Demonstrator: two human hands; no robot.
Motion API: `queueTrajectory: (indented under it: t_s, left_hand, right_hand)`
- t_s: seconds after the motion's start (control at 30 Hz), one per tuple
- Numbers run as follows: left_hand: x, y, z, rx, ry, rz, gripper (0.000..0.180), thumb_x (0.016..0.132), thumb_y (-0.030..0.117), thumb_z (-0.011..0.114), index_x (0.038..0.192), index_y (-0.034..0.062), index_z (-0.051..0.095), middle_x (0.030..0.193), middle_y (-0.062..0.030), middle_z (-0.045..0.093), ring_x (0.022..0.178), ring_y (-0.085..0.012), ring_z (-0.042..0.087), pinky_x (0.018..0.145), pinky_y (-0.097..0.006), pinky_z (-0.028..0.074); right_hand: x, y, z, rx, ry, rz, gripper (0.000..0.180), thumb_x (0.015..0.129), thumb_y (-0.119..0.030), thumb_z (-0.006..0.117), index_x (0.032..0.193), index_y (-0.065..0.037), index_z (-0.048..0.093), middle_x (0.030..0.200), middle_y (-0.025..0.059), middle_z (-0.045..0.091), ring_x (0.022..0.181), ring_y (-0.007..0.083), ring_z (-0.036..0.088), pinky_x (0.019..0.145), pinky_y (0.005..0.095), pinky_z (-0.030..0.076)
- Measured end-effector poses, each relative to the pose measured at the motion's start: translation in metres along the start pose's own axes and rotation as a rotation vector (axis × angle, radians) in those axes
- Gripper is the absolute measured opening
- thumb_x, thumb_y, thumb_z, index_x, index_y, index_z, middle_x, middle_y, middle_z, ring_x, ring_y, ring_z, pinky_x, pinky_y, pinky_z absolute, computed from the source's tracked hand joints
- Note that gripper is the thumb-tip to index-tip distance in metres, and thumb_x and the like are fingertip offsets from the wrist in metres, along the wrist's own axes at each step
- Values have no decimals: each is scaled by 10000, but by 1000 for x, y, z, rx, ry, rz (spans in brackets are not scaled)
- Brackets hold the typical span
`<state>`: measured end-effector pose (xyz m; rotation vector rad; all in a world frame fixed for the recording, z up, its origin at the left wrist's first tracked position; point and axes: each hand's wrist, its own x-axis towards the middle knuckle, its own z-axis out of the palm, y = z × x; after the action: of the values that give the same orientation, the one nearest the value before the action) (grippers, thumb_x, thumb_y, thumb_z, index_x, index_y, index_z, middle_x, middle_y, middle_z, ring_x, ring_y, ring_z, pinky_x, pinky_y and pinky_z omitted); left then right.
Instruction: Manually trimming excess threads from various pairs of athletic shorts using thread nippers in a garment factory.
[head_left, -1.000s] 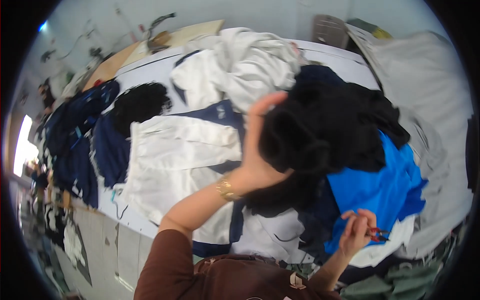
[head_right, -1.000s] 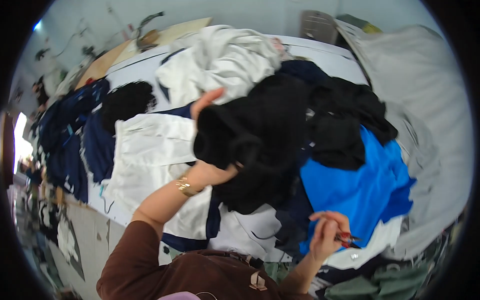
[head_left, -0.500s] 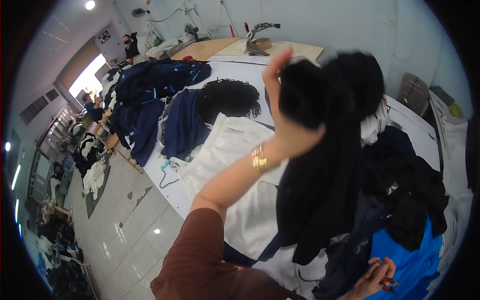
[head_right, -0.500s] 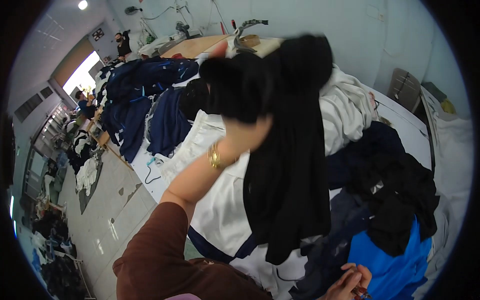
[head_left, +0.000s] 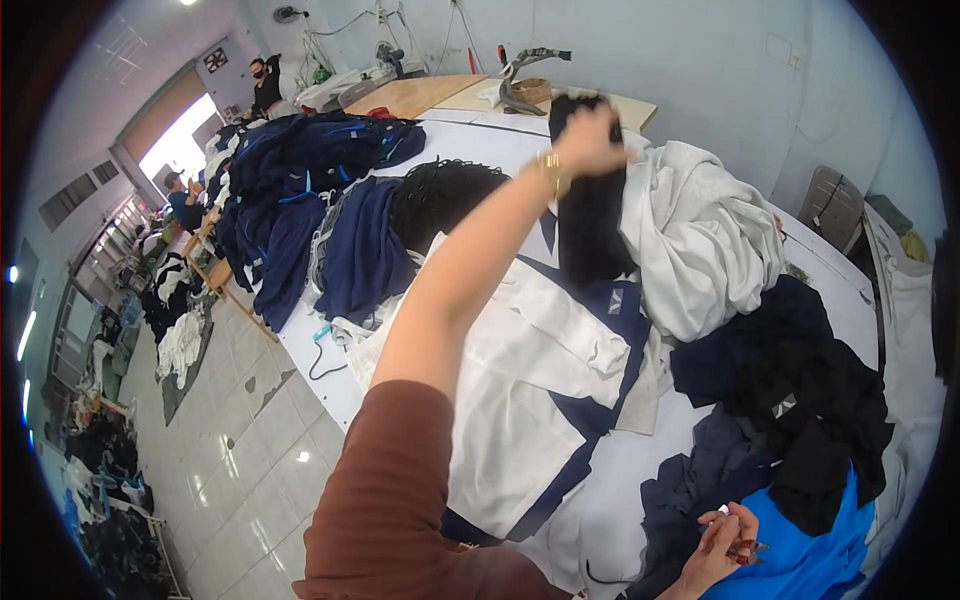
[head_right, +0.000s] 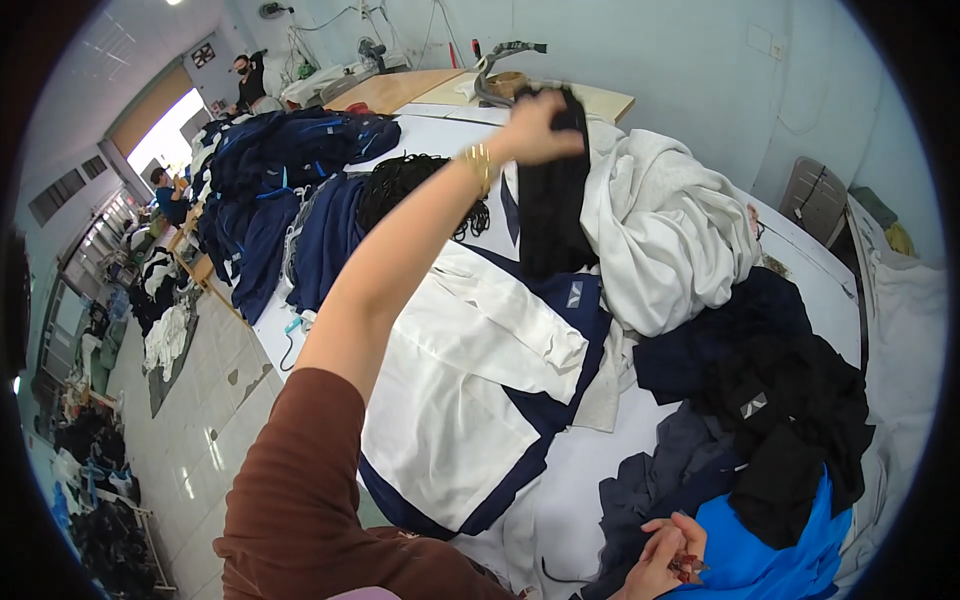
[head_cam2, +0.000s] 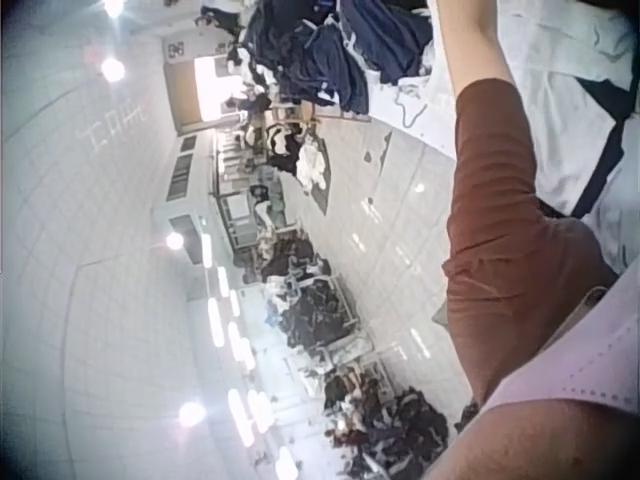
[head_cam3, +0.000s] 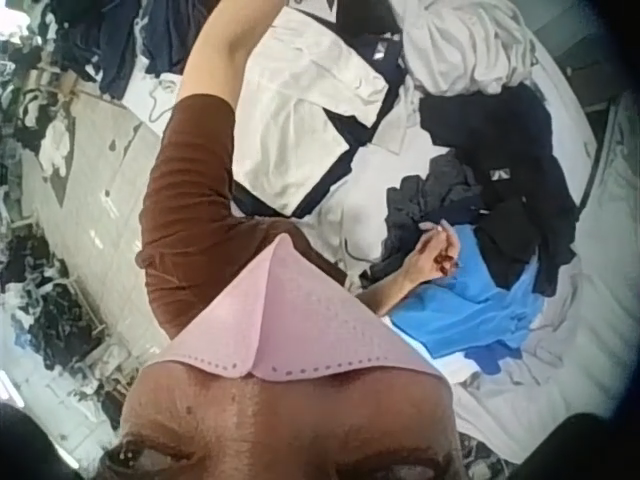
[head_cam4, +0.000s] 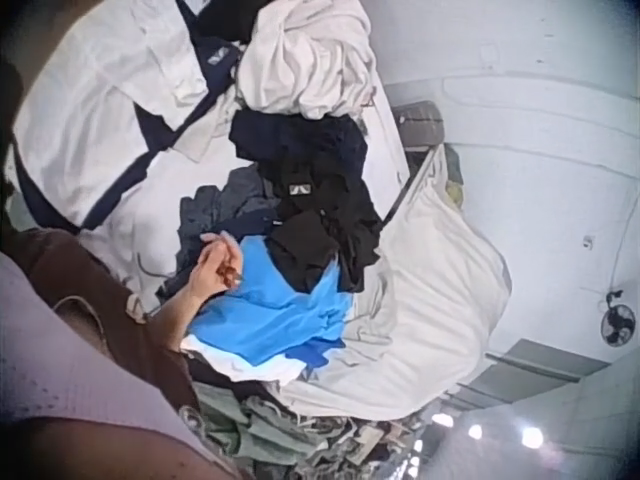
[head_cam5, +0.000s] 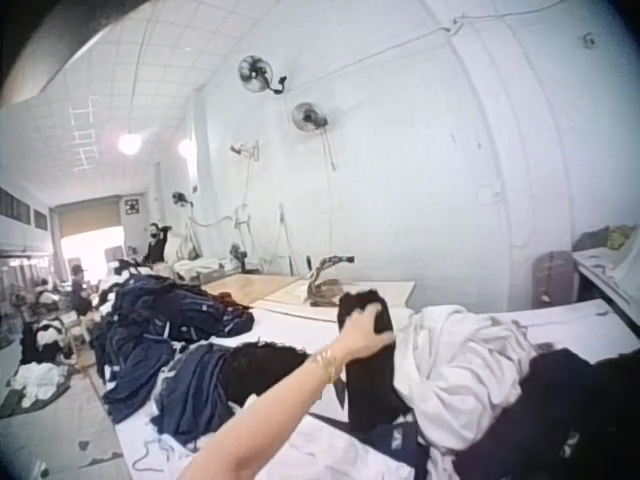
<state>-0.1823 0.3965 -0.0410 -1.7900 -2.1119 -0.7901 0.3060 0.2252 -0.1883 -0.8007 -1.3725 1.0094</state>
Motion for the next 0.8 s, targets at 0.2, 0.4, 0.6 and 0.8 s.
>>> queueTrajectory:
  t_s: [0.2,0.4,0.6,0.8]
  left_hand:
    - [-174,95,39,-200,-1247,283,798,775,608,573,1288,9,447,1205,-197,550,1085,-323,542,916,-366,425]
    - [-331,149,43,-643,-1394,288,711,833,492,578,1288,-29,412,1070,-248,592,962,-357,587,830,-382,458]
    - [-425,189,18,-790,-1284,163,644,872,431,548,1303,-20,390,1064,-283,570,973,-385,566,847,-390,445]
    - [-466,215,6,-910,-1290,97,623,885,418,529,1328,10,370,1161,-294,512,1041,-422,521,904,-398,421]
  right_hand:
    - [-5,-11,-12,62,48,122,214,953,-177,483,895,3,584,529,-11,398,420,15,317,499,173,392]
    - [-19,1,-2,-6,18,300,198,939,-187,520,892,-8,592,525,-53,362,424,-1,277,383,184,209]
    - [-49,42,19,-16,-100,459,110,898,-137,577,883,-29,583,671,-41,513,457,-8,370,379,168,254]
    - [-104,115,2,-197,-177,547,114,829,-83,641,848,-21,547,670,-39,479,573,28,413,507,195,342]
